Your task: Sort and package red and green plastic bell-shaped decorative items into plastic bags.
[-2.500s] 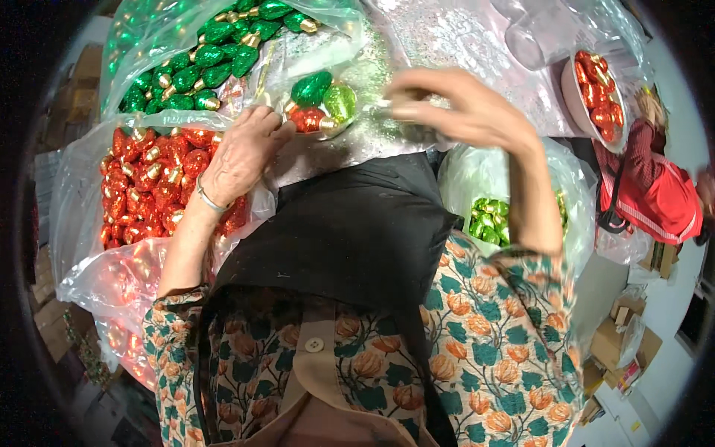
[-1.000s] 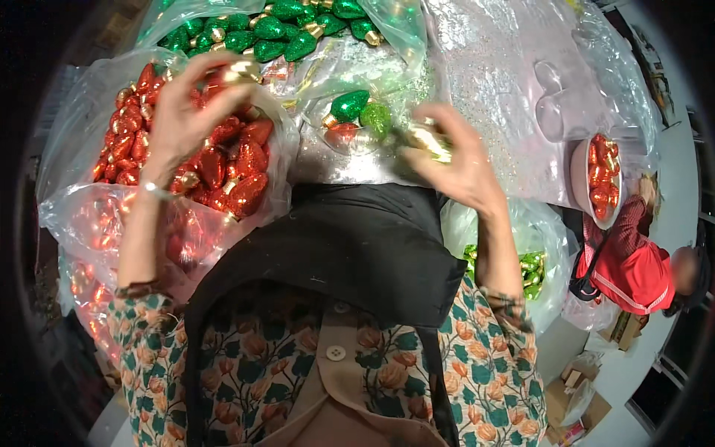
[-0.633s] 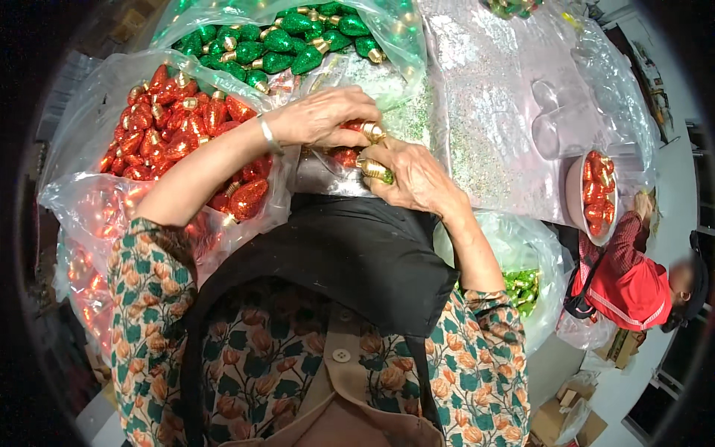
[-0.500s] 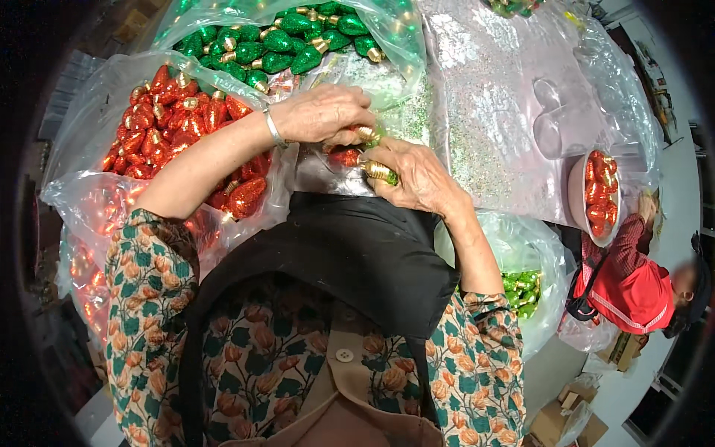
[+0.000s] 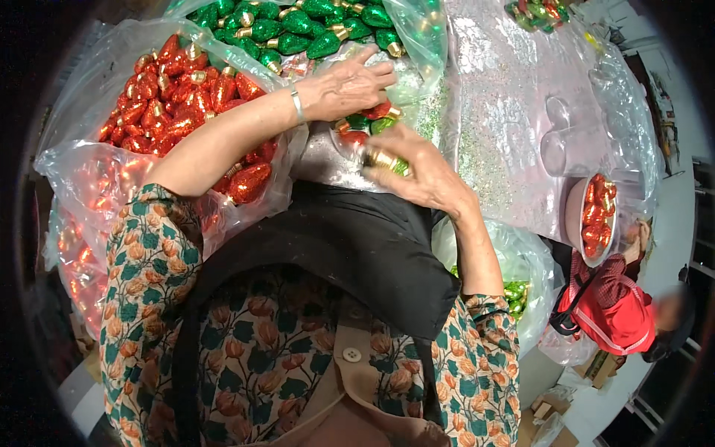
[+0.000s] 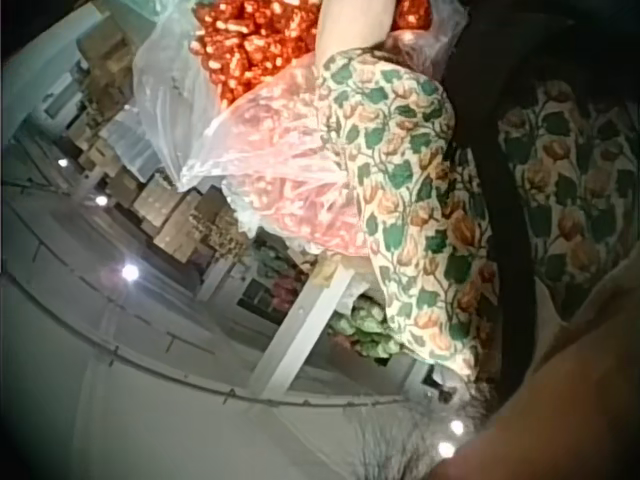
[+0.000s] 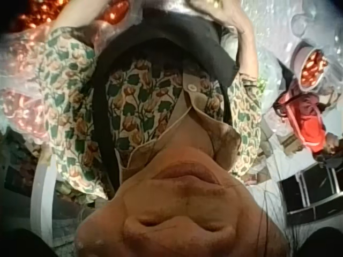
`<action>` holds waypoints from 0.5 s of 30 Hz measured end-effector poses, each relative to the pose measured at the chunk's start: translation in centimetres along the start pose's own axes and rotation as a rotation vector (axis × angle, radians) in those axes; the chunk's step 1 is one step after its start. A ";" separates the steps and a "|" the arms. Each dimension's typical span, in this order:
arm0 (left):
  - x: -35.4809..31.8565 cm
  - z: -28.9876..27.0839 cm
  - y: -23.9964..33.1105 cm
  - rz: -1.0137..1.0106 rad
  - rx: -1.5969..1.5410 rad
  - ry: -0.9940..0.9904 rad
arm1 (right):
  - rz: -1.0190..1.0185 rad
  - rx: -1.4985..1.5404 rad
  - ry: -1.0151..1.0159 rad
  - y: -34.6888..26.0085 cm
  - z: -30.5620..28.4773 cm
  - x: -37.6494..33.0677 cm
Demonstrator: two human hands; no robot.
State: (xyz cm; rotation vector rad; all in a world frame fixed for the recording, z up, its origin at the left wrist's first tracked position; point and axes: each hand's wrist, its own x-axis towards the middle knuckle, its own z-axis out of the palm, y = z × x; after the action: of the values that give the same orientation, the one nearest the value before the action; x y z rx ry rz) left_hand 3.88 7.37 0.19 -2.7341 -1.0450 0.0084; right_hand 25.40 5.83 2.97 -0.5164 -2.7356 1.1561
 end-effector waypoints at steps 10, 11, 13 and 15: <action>-0.5 2.6 -2.1 -0.290 -0.486 0.043 | 0.001 0.627 0.939 4.4 -2.4 6.6; -0.8 3.3 -2.4 -0.294 -0.495 0.038 | -0.007 0.621 0.929 4.4 -2.1 7.1; -0.9 4.2 -2.6 -0.294 -0.503 0.038 | 0.064 0.511 0.951 3.3 -1.4 7.2; -1.0 4.6 -2.9 -0.285 -0.477 0.126 | 0.096 0.458 0.969 3.0 -1.0 6.9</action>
State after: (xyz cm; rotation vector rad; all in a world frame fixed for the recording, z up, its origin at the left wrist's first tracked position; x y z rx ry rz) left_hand 0.82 9.68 -3.83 -2.8980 -1.5551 -0.5128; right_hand 19.97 10.93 1.45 -0.8520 -1.5944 1.0927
